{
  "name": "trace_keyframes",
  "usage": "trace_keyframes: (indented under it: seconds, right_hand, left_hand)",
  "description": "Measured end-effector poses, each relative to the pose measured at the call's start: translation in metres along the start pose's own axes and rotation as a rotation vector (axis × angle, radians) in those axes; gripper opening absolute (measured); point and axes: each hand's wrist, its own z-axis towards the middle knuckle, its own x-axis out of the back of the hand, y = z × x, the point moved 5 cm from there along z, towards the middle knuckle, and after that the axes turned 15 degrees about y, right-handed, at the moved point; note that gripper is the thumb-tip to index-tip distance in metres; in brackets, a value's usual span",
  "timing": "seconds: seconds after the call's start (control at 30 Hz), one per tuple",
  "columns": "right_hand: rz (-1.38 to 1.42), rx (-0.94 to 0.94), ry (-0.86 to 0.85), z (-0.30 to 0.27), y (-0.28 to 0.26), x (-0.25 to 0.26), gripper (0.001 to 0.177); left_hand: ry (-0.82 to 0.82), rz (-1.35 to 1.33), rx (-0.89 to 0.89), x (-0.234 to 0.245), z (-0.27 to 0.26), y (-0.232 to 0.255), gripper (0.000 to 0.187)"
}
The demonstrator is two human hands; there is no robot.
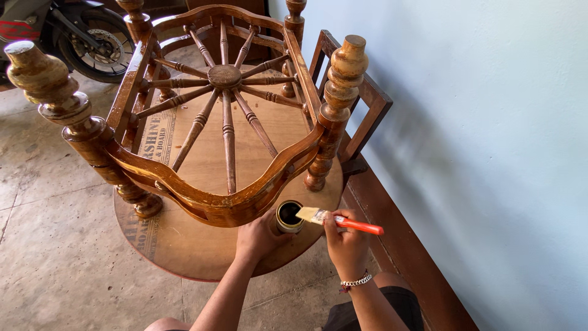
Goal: The person paints the wooden frame of a table using a brush, dipping the brush into a small can of varnish before applying it to the curved wooden edges.
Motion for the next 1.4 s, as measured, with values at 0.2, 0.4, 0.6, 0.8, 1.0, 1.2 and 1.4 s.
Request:
trace_keyframes:
  seconds: [0.2,0.4,0.6,0.8,1.0,1.2,1.4]
  right_hand:
    - [0.09,-0.202,0.031,-0.004,0.03,0.0,0.022]
    - [0.356,-0.27,0.064,-0.008,0.041,0.001,0.024]
    - [0.144,-0.302,-0.056,-0.01,0.037,-0.004,0.02]
    - [0.498,-0.464,0.14,-0.013,0.037,-0.008,0.021]
    - [0.987,-0.706,0.307,-0.01,0.047,-0.05,0.022]
    - [1.121,-0.763,0.273,-0.035,0.081,-0.084,0.02]
    - [0.93,-0.775,0.309,-0.051,0.087,-0.078,0.021]
  left_hand:
    - [-0.02,0.042,-0.023,0.001,-0.001,0.002,0.091]
    - [-0.019,0.066,0.002,-0.001,0.001,0.001,0.098]
    - [0.091,0.014,-0.097,0.0,0.001,0.003,0.098]
    - [-0.016,0.035,-0.05,-0.003,-0.001,0.002,0.096]
    - [0.071,0.045,-0.098,-0.005,-0.001,0.001,0.097]
    - [0.077,0.061,-0.08,-0.009,0.001,-0.004,0.099]
    - [0.091,0.034,-0.101,-0.008,0.002,-0.002,0.097]
